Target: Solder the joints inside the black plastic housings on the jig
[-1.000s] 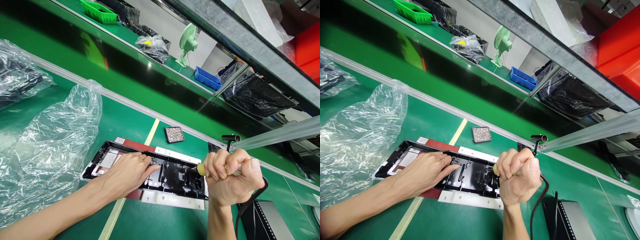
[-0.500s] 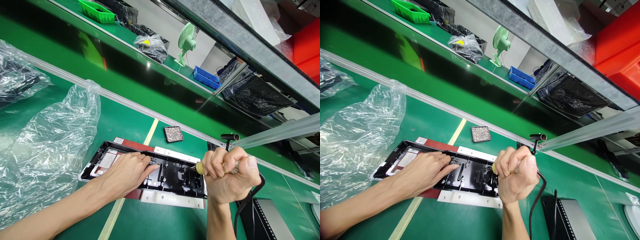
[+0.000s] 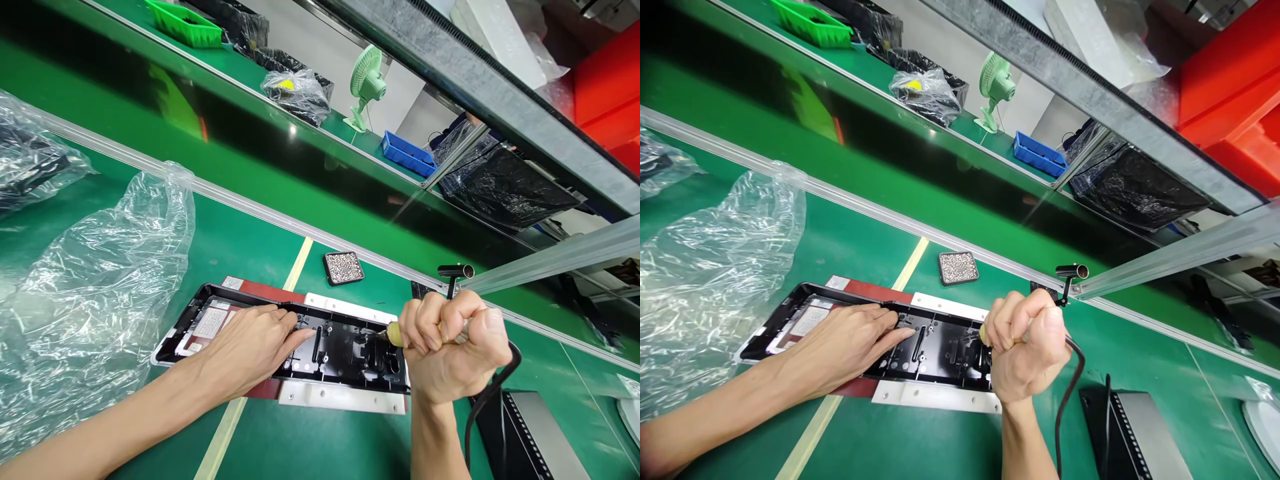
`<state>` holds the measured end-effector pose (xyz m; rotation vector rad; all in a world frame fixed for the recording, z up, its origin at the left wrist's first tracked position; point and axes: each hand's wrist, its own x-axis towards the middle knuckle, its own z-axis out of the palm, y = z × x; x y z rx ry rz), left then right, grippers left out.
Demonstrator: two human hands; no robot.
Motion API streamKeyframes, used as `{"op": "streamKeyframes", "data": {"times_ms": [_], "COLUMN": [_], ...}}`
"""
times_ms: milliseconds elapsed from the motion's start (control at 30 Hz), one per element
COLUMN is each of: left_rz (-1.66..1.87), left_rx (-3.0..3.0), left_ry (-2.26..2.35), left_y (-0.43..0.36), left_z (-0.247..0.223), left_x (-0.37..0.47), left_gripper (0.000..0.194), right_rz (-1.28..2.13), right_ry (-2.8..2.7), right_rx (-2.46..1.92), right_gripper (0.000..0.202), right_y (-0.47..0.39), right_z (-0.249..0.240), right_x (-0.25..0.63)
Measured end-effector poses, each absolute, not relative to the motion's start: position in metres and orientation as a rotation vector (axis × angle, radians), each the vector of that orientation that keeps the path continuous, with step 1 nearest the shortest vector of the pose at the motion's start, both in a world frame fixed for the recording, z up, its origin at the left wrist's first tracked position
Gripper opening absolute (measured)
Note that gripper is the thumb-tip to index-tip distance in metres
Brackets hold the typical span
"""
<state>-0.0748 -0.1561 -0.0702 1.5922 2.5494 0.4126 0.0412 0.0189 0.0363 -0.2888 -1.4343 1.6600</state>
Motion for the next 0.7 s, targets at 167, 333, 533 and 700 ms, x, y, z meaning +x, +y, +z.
{"op": "streamKeyframes", "data": {"times_ms": [167,333,533,700], "left_rz": [0.413,0.42,0.425,0.393], "left_rx": [1.618,1.631,1.649,1.606], "left_ry": [2.56,2.569,2.566,2.559], "left_y": [-0.1558,-0.1552,-0.1556,-0.1563], "left_z": [-0.0694,-0.0686,-0.0669,-0.0665], "left_x": [-0.0748,-0.075,-0.0747,-0.0744], "left_gripper": [0.052,0.052,0.053,0.052], "right_rz": [1.639,1.651,1.652,1.649], "right_ry": [-1.435,-1.436,-1.431,-1.428], "right_rx": [-0.302,-0.294,-0.319,-0.321], "right_gripper": [0.041,0.043,0.043,0.044], "right_y": [0.0189,0.0183,0.0178,0.0174], "right_z": [0.0373,0.0381,0.0389,0.0389], "right_x": [0.0401,0.04,0.0391,0.0388]}}
